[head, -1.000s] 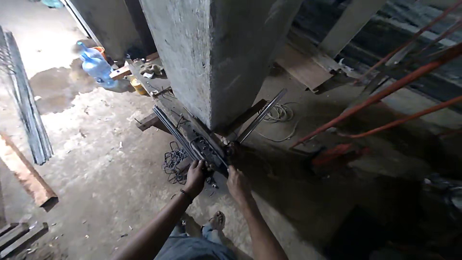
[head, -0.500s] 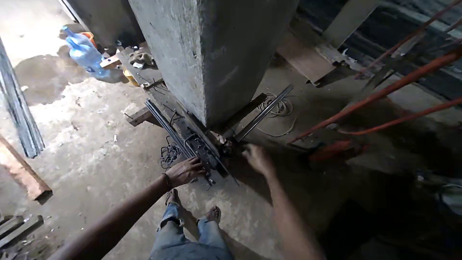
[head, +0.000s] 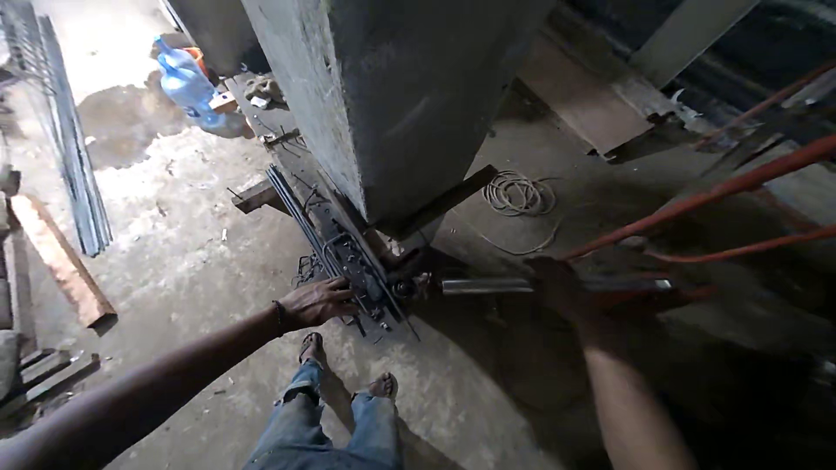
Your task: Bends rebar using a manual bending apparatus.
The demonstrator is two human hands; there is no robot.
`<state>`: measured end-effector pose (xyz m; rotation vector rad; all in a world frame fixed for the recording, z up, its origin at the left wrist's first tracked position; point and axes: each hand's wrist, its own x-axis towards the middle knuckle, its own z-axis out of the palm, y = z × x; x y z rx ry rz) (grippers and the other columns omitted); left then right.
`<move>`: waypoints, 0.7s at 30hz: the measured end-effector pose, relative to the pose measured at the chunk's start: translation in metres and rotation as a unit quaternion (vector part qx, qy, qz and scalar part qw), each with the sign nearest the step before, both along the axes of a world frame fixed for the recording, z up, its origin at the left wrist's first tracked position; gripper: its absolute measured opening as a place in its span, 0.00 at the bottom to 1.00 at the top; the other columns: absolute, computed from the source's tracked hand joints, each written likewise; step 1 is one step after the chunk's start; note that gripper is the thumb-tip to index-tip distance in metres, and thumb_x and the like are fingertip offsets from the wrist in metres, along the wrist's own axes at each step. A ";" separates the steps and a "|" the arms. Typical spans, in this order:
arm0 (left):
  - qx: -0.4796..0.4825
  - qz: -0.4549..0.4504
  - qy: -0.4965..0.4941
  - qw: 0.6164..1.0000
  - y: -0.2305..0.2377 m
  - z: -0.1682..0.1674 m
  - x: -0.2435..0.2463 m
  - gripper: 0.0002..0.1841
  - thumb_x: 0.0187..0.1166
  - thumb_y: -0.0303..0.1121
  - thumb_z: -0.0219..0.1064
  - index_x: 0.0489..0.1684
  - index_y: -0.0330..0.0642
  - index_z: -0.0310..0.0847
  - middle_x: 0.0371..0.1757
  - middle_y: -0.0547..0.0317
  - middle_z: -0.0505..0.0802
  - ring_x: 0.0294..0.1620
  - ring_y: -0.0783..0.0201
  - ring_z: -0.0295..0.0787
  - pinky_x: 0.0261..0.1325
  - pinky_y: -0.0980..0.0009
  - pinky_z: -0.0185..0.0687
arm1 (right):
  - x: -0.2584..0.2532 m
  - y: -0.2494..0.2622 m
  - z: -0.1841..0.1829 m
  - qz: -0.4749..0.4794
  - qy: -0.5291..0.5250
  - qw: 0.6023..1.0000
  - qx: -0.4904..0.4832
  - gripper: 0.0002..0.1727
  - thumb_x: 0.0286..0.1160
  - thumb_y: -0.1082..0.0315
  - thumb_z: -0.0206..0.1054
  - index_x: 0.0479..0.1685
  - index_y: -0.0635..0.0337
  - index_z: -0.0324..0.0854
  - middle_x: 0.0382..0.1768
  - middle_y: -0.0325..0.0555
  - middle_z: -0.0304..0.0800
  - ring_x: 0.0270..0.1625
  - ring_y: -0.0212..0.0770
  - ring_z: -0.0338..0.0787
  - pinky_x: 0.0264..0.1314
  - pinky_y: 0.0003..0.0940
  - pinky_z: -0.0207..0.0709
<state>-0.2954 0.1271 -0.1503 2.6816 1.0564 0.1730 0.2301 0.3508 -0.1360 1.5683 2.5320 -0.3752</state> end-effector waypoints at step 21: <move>0.009 -0.078 -0.005 0.997 0.022 0.010 -0.015 0.11 0.89 0.33 0.55 0.51 0.43 0.86 0.52 0.49 0.92 0.62 0.48 0.88 0.69 0.53 0.81 | 0.133 -0.249 -0.015 -0.395 -0.021 0.914 0.087 0.14 0.73 0.79 0.70 0.57 0.72 0.87 0.63 0.73 0.86 0.75 0.74 0.79 0.79 0.70 0.67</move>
